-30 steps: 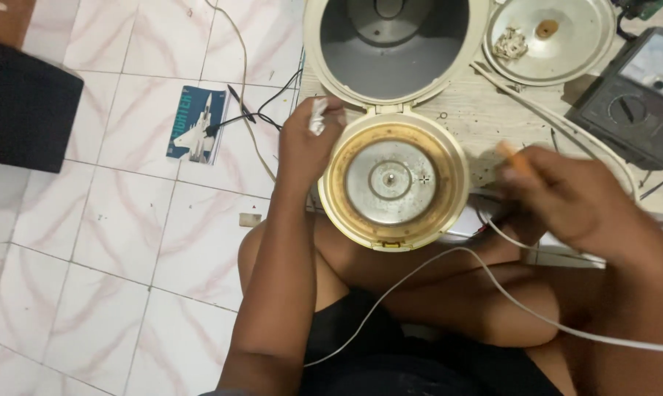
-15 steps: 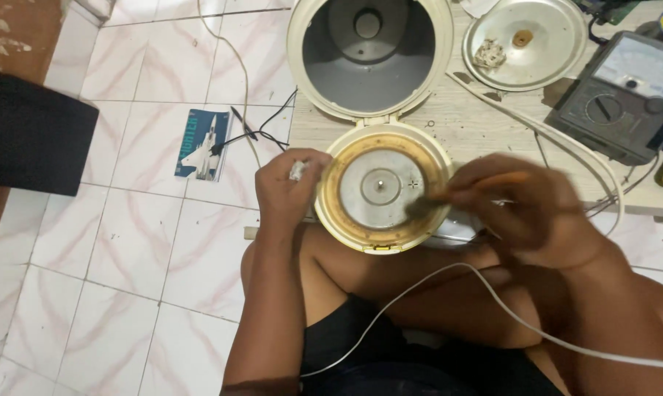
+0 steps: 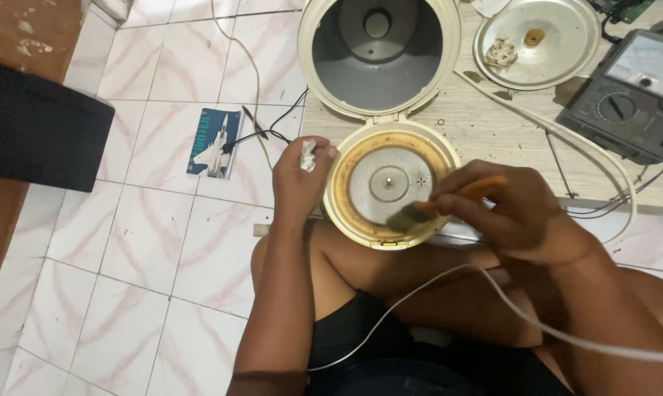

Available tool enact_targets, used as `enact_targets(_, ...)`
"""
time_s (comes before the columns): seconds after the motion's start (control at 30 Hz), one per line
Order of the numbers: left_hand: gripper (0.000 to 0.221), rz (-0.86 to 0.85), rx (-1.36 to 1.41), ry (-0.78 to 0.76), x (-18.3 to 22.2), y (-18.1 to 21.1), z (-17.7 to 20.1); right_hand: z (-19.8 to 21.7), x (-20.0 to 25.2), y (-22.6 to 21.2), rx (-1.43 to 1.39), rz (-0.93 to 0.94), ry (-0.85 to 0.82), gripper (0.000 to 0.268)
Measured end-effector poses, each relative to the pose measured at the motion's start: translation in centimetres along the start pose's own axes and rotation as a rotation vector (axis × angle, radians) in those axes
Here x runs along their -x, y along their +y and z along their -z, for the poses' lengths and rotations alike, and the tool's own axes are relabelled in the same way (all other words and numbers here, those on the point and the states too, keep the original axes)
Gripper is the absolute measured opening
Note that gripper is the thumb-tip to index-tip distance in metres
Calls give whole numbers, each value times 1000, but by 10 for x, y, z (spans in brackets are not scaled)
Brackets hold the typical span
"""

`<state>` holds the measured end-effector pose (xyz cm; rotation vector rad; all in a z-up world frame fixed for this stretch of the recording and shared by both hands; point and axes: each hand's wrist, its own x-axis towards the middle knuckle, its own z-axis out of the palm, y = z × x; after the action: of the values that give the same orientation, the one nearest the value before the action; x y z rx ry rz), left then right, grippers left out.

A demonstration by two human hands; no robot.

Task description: Cleaning and inspecting the heating element of a disassembled rice cooker using a brush and a tool

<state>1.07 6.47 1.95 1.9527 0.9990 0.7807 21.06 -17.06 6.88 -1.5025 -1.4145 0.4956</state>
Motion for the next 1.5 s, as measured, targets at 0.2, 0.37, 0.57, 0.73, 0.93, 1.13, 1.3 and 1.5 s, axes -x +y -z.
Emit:
enact_targets(0.2, 21, 100, 38, 3, -6, -11, -14, -48, 2, 9, -57, 226, -40, 23)
enact_targets(0.37, 19, 181, 98, 28, -5, -9, -16, -26, -8, -7, -146, 129, 22, 14)
enact_targets(0.57, 18, 207, 202, 41, -11, -12, -20, -48, -8, 2, -47, 162, 8, 20)
enact_targets(0.73, 20, 228, 284, 69, -11, -17, -21, -27, -12, -14, -67, 114, 0, 23)
enact_targets(0.93, 21, 256, 381, 80, -13, -19, -25, -69, -10, 37, 348, 399, 77, 41)
enact_targets(1.13, 13, 328, 356, 40, -2, 14, -15, -34, -21, -3, -13, 176, -143, 18)
enact_targets(1.3, 10, 346, 361, 10, -5, 21, -17, -62, -24, 31, 601, 287, 151, 17)
enact_targets(1.5, 13, -460, 55, -155, 3, 15, 1, 34, 1, 12, 162, -308, 247, 21)
